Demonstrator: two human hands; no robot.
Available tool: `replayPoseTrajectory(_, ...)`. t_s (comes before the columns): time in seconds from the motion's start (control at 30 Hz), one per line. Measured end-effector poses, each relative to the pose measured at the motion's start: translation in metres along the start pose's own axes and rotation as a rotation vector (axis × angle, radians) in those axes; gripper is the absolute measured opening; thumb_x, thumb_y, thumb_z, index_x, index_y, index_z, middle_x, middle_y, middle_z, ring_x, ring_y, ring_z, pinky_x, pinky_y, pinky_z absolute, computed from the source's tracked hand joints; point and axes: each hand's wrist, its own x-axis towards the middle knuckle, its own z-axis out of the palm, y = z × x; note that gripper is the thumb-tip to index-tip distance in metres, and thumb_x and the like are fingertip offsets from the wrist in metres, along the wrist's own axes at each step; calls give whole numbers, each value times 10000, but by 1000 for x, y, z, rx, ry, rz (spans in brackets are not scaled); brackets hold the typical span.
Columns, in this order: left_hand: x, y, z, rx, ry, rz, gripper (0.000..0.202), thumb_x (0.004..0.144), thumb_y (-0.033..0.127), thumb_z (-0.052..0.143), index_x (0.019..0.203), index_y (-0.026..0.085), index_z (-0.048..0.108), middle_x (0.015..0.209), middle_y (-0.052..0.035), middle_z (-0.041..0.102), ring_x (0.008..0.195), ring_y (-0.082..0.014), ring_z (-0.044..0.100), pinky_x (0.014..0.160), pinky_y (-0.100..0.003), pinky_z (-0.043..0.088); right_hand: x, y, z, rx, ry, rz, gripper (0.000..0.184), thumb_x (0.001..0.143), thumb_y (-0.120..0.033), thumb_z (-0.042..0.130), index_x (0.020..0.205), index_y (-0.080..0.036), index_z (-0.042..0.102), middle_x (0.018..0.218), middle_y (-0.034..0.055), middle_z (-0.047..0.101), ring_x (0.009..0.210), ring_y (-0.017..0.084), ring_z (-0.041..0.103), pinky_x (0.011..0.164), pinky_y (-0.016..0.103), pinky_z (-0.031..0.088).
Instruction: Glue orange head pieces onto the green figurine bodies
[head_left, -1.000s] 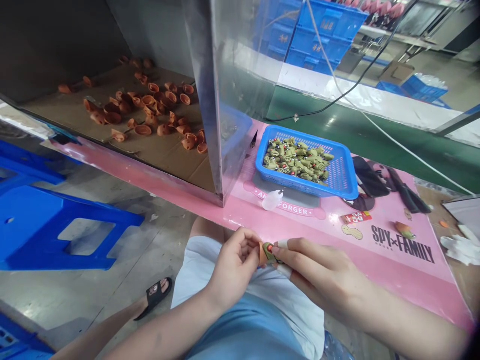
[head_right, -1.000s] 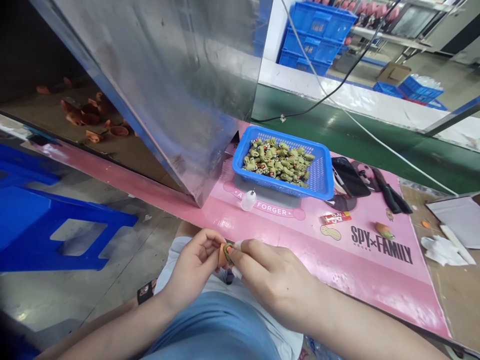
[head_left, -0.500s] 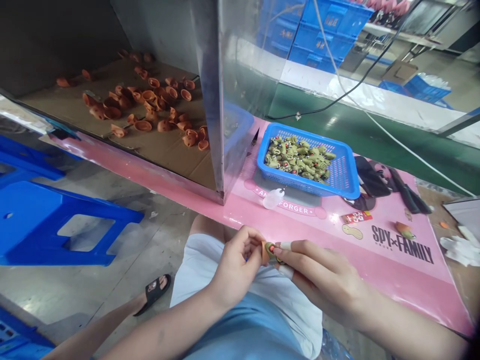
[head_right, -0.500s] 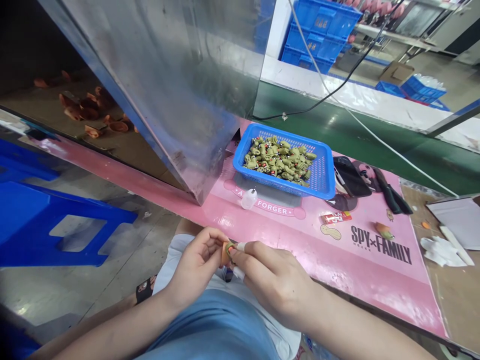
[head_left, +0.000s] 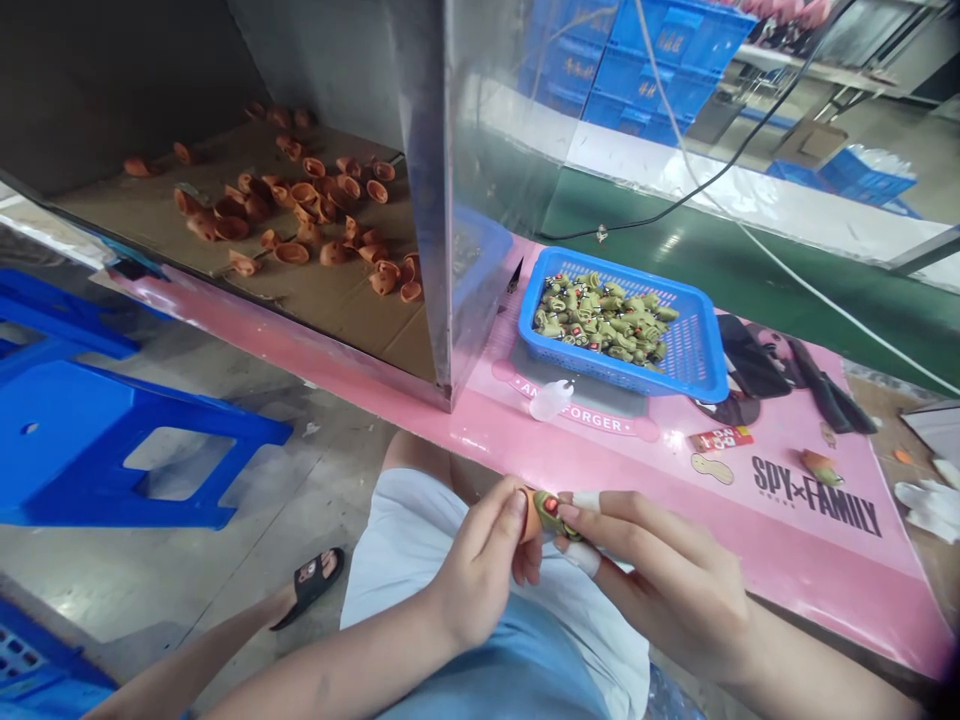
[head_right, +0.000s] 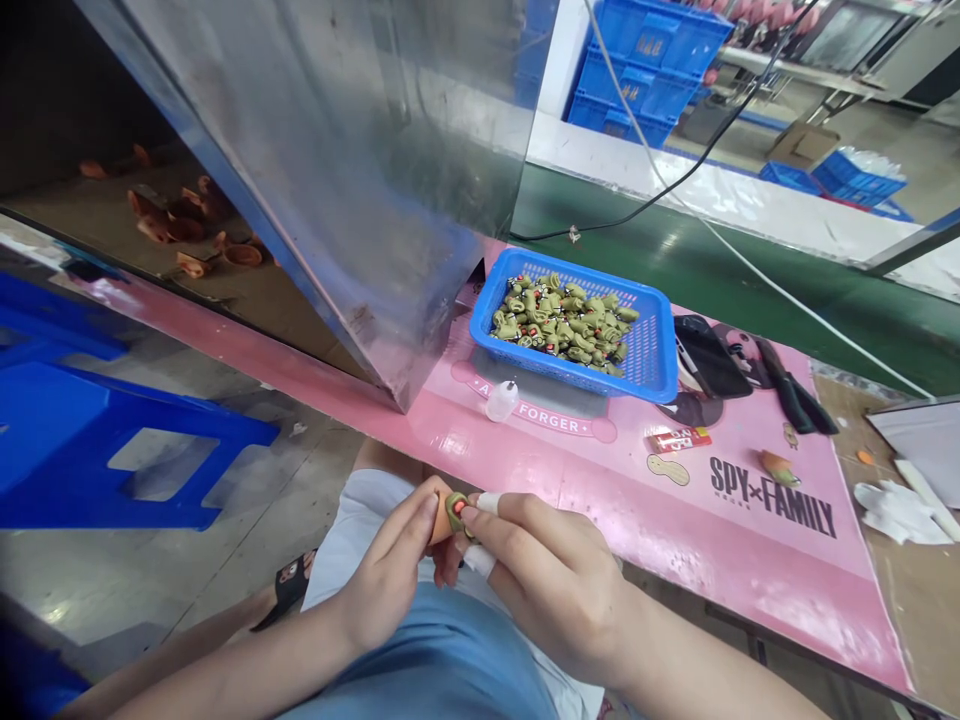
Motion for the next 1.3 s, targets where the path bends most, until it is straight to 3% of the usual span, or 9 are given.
replayPoseTrajectory(0.13, 0, -5, 2, 16, 19, -8, 339, 872, 434, 230, 716, 175, 384, 565, 18, 419, 506, -91, 416, 511, -241, 354, -2, -2, 2, -3, 20, 22, 380, 706, 22, 522, 1060, -118, 531, 877, 64, 563, 785, 115, 560, 616, 197, 512)
replayPoseTrajectory(0.4, -2, -7, 4, 38, -34, -8, 334, 872, 439, 211, 727, 182, 368, 557, 27, 381, 520, -93, 413, 528, -239, 369, -7, -4, 3, 57, 33, 35, 444, 675, 71, 517, 1082, -107, 520, 905, 71, 554, 817, 116, 547, 645, 197, 510)
replayPoseTrajectory(1.1, -4, -11, 2, 28, -64, 32, 323, 887, 400, 178, 736, 174, 353, 588, 19, 383, 538, -94, 402, 556, -257, 371, -10, -1, 8, 39, 53, 10, 383, 676, 45, 541, 1034, -89, 553, 868, 80, 572, 753, 124, 564, 591, 211, 510)
replayPoseTrajectory(1.2, -6, -17, -1, 74, -103, 175, 308, 890, 373, 157, 741, 179, 343, 606, 7, 382, 562, -99, 390, 565, -259, 356, -8, -13, 9, -11, 148, -7, 303, 747, -52, 532, 1035, -138, 569, 847, 66, 613, 746, 136, 592, 588, 221, 524)
replayPoseTrajectory(1.3, -7, -25, -6, 188, -151, 529, 266, 877, 371, 182, 807, 189, 363, 640, -7, 386, 582, -108, 384, 559, -259, 341, -7, -32, 7, -7, 302, 28, 225, 824, -137, 450, 987, -179, 598, 778, 54, 640, 728, 166, 612, 571, 263, 542)
